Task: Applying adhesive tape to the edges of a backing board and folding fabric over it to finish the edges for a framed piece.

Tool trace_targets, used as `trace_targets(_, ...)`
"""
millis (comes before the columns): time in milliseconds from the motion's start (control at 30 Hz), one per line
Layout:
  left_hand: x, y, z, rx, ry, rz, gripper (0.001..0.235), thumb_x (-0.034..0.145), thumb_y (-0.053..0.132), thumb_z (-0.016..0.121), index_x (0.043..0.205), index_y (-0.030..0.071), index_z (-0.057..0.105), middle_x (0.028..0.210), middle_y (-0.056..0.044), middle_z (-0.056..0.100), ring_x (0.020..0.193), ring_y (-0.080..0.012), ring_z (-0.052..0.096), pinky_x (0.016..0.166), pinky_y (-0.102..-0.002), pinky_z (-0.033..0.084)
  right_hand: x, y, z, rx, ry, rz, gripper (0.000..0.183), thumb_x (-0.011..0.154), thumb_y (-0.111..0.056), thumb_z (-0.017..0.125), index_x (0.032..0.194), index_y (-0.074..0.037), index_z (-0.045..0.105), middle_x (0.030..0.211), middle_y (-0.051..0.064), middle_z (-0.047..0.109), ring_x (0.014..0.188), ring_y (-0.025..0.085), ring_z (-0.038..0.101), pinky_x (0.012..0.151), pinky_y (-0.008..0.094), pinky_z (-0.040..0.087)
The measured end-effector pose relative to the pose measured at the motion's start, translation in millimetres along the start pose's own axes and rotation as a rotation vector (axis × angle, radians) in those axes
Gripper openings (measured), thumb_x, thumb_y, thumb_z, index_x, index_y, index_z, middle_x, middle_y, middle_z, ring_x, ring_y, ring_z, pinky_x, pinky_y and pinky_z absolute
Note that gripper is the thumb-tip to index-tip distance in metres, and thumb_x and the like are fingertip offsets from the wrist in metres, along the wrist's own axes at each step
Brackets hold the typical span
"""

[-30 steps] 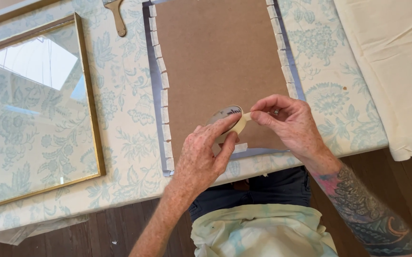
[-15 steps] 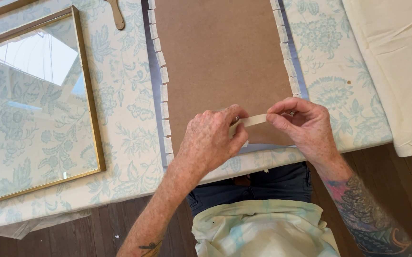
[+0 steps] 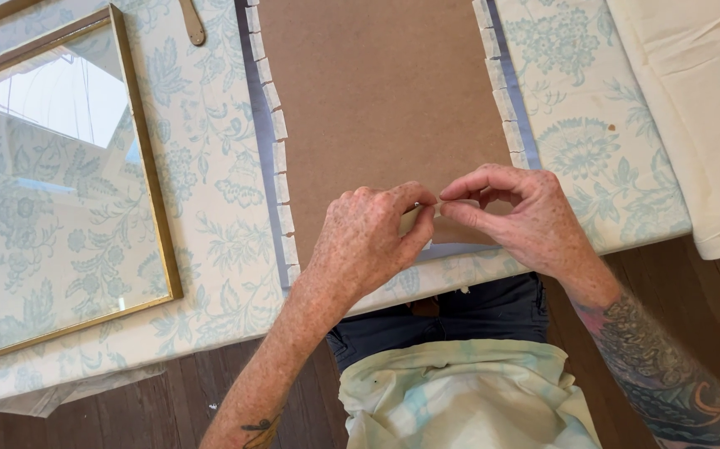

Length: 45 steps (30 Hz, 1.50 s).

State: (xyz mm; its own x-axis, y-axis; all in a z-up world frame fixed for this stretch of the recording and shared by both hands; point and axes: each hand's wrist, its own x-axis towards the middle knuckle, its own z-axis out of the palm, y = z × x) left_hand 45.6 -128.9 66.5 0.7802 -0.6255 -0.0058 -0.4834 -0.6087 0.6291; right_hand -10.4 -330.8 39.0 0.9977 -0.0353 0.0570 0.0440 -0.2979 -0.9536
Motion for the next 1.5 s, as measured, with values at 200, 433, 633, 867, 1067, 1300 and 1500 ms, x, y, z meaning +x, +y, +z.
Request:
trace_targets(200, 1, 2, 2, -0.069, 0.084, 0.052, 0.012, 0.094, 0.025, 0.063, 0.097, 0.016, 0.072, 0.082, -0.009, 0.079, 0.085, -0.0375, 0.077, 0.072, -0.050, 0.061, 0, -9, 1, 0.045, 0.028, -0.036, 0.017, 0.086, -0.010, 0.085, 0.101, -0.006, 0.079, 0.086, 0.007, 0.074, 0.086, 0.012, 0.067, 0.081, 0.027, 0.059)
trace_targets(433, 4, -8, 10, -0.142, 0.168, 0.054, 0.010, 0.095, 0.029, 0.064, 0.090, 0.022, 0.069, 0.073, -0.001, 0.075, 0.074, -0.0288, 0.076, 0.068, -0.041, 0.061, 7, 5, 7, 0.093, 0.022, -0.119, 0.011, 0.088, -0.008, 0.083, 0.097, -0.006, 0.078, 0.088, 0.005, 0.072, 0.089, 0.011, 0.068, 0.084, 0.026, 0.060)
trace_targets(633, 9, -18, 2, -0.339, 0.184, 0.053, 0.009, 0.093, 0.026, 0.067, 0.087, 0.019, 0.070, 0.067, -0.001, 0.069, 0.061, -0.0191, 0.071, 0.062, -0.032, 0.058, 13, -5, 17, 0.062, 0.093, -0.262, 0.009, 0.089, -0.005, 0.082, 0.095, -0.005, 0.077, 0.088, 0.008, 0.070, 0.089, 0.017, 0.069, 0.084, 0.029, 0.058)
trace_targets(867, 19, -42, -2, 0.155, 0.467, 0.164, 0.009, 0.103, 0.015, 0.062, 0.107, 0.014, 0.070, 0.085, -0.010, 0.068, 0.079, -0.0348, 0.074, 0.065, -0.046, 0.059, 0, -3, 6, 0.186, 0.120, -0.386, 0.009, 0.089, 0.003, 0.080, 0.095, 0.002, 0.074, 0.088, 0.015, 0.068, 0.086, 0.023, 0.064, 0.083, 0.036, 0.056)
trace_targets(1067, 26, -101, 59, 0.633, 0.279, 0.185, 0.077, 0.089, -0.007, 0.057, 0.161, 0.007, 0.033, 0.096, -0.002, 0.062, 0.078, -0.0237, 0.055, 0.068, -0.038, 0.052, -32, 13, -35, 0.076, 0.007, -0.102, 0.044, 0.084, 0.000, 0.078, 0.126, 0.001, 0.066, 0.102, 0.010, 0.072, 0.085, 0.014, 0.067, 0.108, 0.035, 0.061)
trace_targets(1300, 28, -97, 61, 0.727, 0.409, 0.187, 0.048, 0.103, 0.019, 0.063, 0.148, 0.011, 0.049, 0.098, -0.003, 0.058, 0.083, -0.0239, 0.057, 0.076, -0.041, 0.045, -47, -5, -25, -0.078, 0.076, 0.138, 0.012, 0.083, -0.001, 0.084, 0.092, -0.004, 0.076, 0.088, 0.004, 0.075, 0.081, 0.010, 0.065, 0.077, 0.021, 0.053)
trace_targets(1500, -5, -51, 28, 0.504, 0.356, 0.123, 0.053, 0.086, 0.016, 0.081, 0.133, 0.014, 0.056, 0.113, -0.009, 0.054, 0.099, -0.0282, 0.054, 0.080, -0.042, 0.046, -49, -2, -29, -0.164, -0.050, 0.027, 0.009, 0.085, -0.009, 0.080, 0.092, -0.015, 0.077, 0.127, 0.005, 0.059, 0.103, 0.015, 0.057, 0.099, 0.030, 0.048)
